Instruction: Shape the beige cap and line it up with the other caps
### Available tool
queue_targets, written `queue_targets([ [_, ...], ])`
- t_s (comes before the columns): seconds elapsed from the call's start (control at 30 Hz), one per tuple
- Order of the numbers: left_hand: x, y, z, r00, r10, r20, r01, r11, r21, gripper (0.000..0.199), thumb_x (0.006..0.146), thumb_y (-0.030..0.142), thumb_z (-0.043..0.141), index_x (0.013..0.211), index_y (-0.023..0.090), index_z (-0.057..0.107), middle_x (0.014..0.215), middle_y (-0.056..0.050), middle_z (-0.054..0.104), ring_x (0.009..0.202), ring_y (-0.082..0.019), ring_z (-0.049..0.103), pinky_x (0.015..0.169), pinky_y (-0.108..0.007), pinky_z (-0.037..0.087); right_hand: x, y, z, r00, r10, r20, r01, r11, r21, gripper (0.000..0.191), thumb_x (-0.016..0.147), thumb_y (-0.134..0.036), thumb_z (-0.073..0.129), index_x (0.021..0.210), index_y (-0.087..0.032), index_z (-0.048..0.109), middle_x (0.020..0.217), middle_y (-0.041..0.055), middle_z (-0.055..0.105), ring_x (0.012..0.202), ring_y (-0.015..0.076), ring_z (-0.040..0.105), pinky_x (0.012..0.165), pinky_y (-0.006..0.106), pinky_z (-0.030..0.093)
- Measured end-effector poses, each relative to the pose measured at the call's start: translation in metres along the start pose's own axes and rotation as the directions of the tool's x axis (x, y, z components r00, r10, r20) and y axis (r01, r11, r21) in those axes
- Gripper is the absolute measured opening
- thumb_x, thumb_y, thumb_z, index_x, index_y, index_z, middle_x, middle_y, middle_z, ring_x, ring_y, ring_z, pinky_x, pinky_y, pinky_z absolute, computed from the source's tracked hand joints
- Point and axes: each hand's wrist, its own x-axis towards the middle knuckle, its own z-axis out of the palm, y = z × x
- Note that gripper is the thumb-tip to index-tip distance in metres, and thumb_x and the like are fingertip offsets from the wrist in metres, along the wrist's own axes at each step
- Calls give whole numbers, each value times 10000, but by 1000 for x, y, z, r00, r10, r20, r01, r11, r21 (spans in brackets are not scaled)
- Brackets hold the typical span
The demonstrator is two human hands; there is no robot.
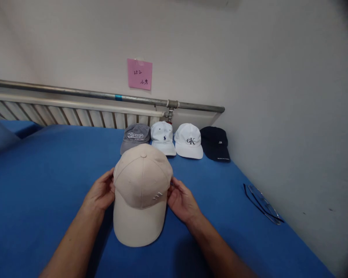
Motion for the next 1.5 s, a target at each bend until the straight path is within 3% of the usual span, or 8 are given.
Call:
queue_targets([
  [0.2,-4,-3,2,1000,3,21,-4,999,51,342,952,82,414,709,109,653,552,-40,659,419,-118,613,419,-183,526,-3,-9,8,999,-43,-26,46,992,114,200,895,-238,611,721,-181,691,640,-15,734,582,105,670,619,206,506],
  [0.4,-6,-8,1,997,-67,48,62,994,87,312,926,79,446,696,120,653,498,-23,602,355,-105,541,353,-179,478,-1,-9,7,999,-40,-6,41,996,77,166,912,-265,582,947,-175,718,834,15,787,813,165,735,791,277,538],
  [0.57,-5,-8,2,997,-65,38,61,993,103,317,927,67,440,696,117,651,515,-24,605,370,-102,548,356,-175,480,1,-8,4,999,-39,-16,40,996,74,178,917,-245,559,952,-177,720,817,10,789,830,173,741,840,295,539],
  [0.77,-1,-8,-2,998,-50,33,47,994,103,290,926,71,455,737,123,667,534,-25,622,395,-115,586,364,-176,492,1,-9,3,998,-61,5,61,996,58,189,898,-302,591,989,-188,710,909,25,788,992,196,716,881,321,534],
  [1.0,-2,-8,-1,999,-34,31,30,994,107,344,952,77,426,711,116,668,520,-29,624,386,-115,586,378,-183,507,0,-10,6,998,-36,-55,39,997,69,228,949,-300,506,964,-184,702,864,17,784,908,171,727,841,295,537],
  [1.27,-1,-1,-1,1000,5,18,-7,995,96,363,955,74,414,697,123,663,500,-17,618,340,-91,540,316,-150,438,-2,-5,9,999,-41,-1,41,998,55,200,928,-295,560,800,-214,692,670,-30,734,641,129,685,688,247,525],
  [1.5,-4,2,1,1000,25,0,-25,997,69,336,942,43,414,735,113,670,558,-37,679,413,-114,621,407,-163,525,-2,4,8,1000,7,15,-8,1000,20,166,891,-293,603,813,-187,705,704,7,748,617,127,660,648,240,499],
])
